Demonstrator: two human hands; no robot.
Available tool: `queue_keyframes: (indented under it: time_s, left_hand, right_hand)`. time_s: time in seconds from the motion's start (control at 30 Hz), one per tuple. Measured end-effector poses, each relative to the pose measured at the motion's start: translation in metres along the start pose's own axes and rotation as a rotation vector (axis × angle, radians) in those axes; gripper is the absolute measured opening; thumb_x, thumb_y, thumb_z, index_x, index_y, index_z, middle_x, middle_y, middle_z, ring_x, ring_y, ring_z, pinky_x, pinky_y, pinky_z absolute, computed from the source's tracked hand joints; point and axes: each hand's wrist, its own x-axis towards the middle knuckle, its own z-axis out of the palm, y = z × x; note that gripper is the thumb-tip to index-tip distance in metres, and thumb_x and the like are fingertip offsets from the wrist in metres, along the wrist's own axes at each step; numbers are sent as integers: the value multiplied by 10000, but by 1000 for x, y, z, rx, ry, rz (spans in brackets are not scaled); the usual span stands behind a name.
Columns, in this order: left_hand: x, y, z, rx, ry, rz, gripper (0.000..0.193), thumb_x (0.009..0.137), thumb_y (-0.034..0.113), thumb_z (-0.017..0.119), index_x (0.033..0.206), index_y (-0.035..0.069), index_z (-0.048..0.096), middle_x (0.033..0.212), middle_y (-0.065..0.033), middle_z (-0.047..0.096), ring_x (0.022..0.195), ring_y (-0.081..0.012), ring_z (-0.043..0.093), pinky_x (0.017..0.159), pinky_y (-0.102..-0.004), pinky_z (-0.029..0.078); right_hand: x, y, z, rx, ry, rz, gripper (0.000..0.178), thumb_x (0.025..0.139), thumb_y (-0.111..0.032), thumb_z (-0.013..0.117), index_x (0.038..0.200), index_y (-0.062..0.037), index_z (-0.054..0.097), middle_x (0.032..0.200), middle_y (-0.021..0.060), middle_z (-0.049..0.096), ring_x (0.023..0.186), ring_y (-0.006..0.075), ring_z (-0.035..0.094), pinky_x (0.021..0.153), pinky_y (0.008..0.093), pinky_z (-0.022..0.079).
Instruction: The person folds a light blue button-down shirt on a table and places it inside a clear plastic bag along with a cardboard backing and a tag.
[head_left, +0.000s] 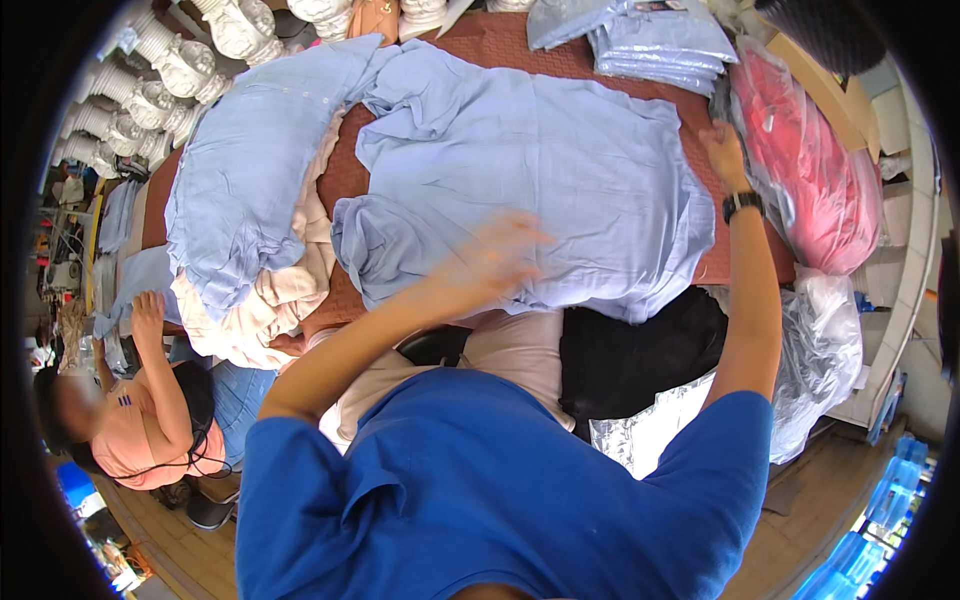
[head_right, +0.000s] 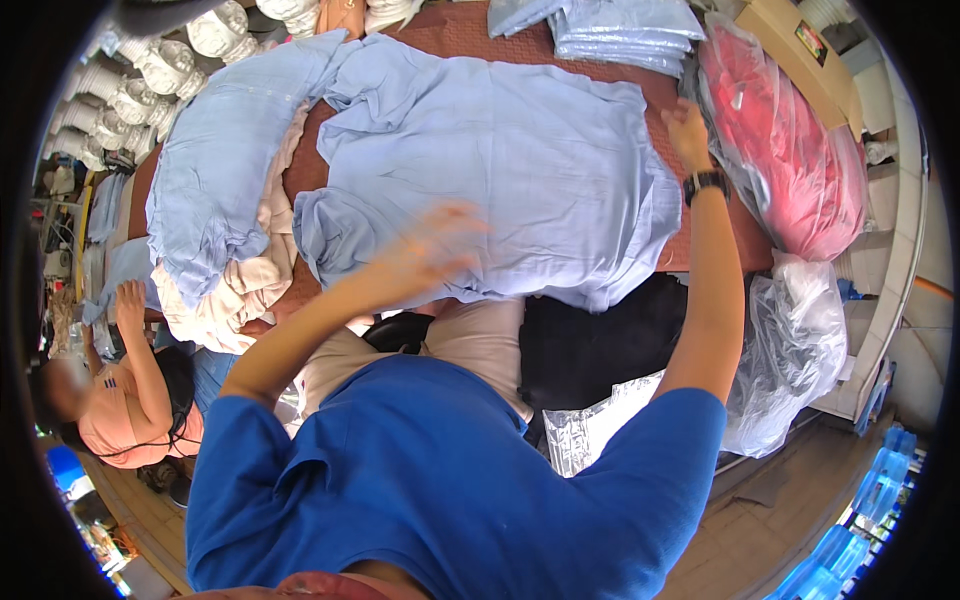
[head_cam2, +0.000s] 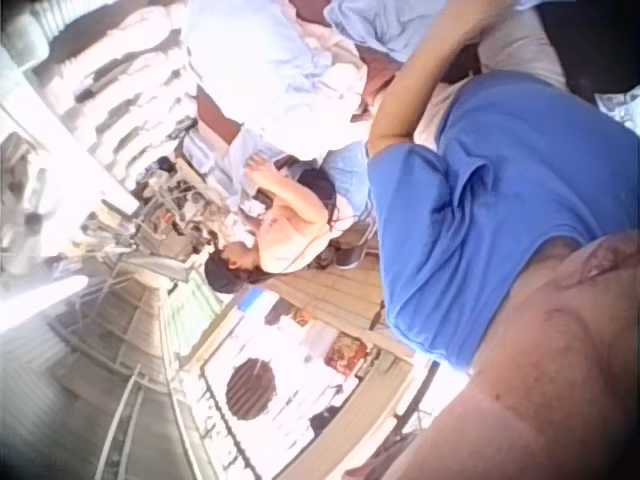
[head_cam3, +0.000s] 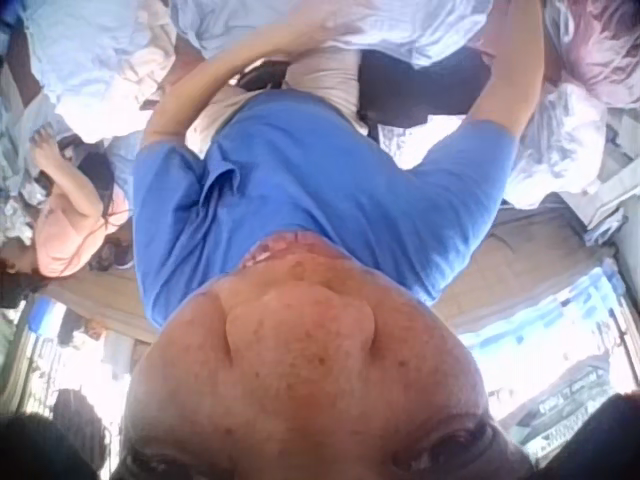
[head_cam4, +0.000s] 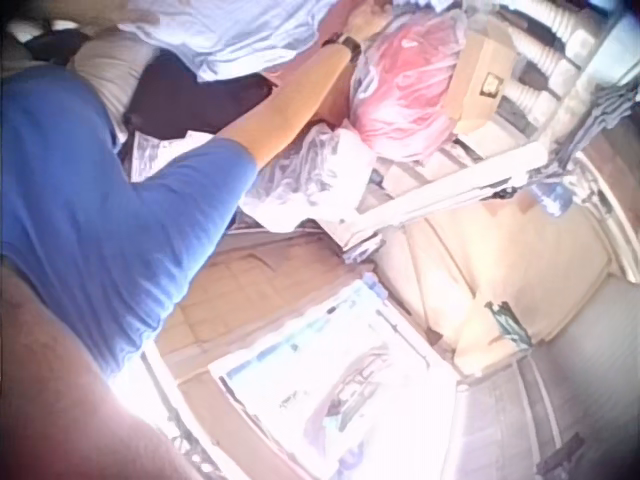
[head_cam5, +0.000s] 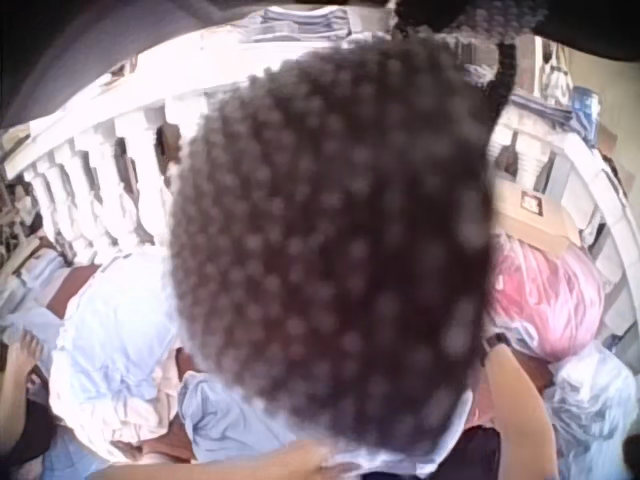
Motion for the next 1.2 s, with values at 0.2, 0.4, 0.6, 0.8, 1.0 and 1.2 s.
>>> queue_keyframes:
  time_s: [0.2,0.4,0.6,0.8,1.0,1.2]
  left_hand:
    - [-146,-109,-86,593,575,-446,622,817,317,799,1256,-31,529,1156,-189,606,1078,-362,576,933,-422,455]
    - [-169,-95,-46,130,340,-680,526,863,261,773,1226,-50,554,981,-126,669,874,-198,625,799,-318,497]
    - [-169,-60,-36,-647,991,-685,330,979,133,633,1270,4,548,1028,-68,664,877,-108,599,772,-249,467]
    - [-201,-10,-38,-482,1163,-686,373,970,182,653,1271,5,524,808,1,548,677,-46,469,551,-202,345]
    - [-259,6,-19,-373,1002,-790,411,941,147,667,1289,8,498,848,-2,482,683,-74,471,560,-202,367]
    - [-306,4,-18,-4,636,-1018,541,915,162,705,1348,-3,426,1144,-132,582,937,-166,567,762,-271,490]
  right_hand:
    - [-134,-9,-42,-696,-421,314,804,874,-625,626,1114,142,611,1099,363,640,1080,476,625,923,515,498]
    - [-215,-41,-44,-794,-113,364,861,799,-671,701,1022,153,591,1094,386,597,1086,535,572,946,554,469]
    - [-249,-19,-40,-514,61,275,786,776,-583,789,1076,89,514,1048,330,518,1006,476,539,896,519,482]
    - [-284,-48,-15,-317,90,-11,387,812,-227,791,969,37,555,1019,252,463,1014,407,479,897,473,440]
    - [-273,-12,-34,-256,135,64,119,886,-78,645,934,17,591,900,217,572,838,376,582,790,435,489]
    - [-282,22,-66,-483,131,264,168,866,-137,634,838,28,614,830,248,680,823,429,673,748,478,532]
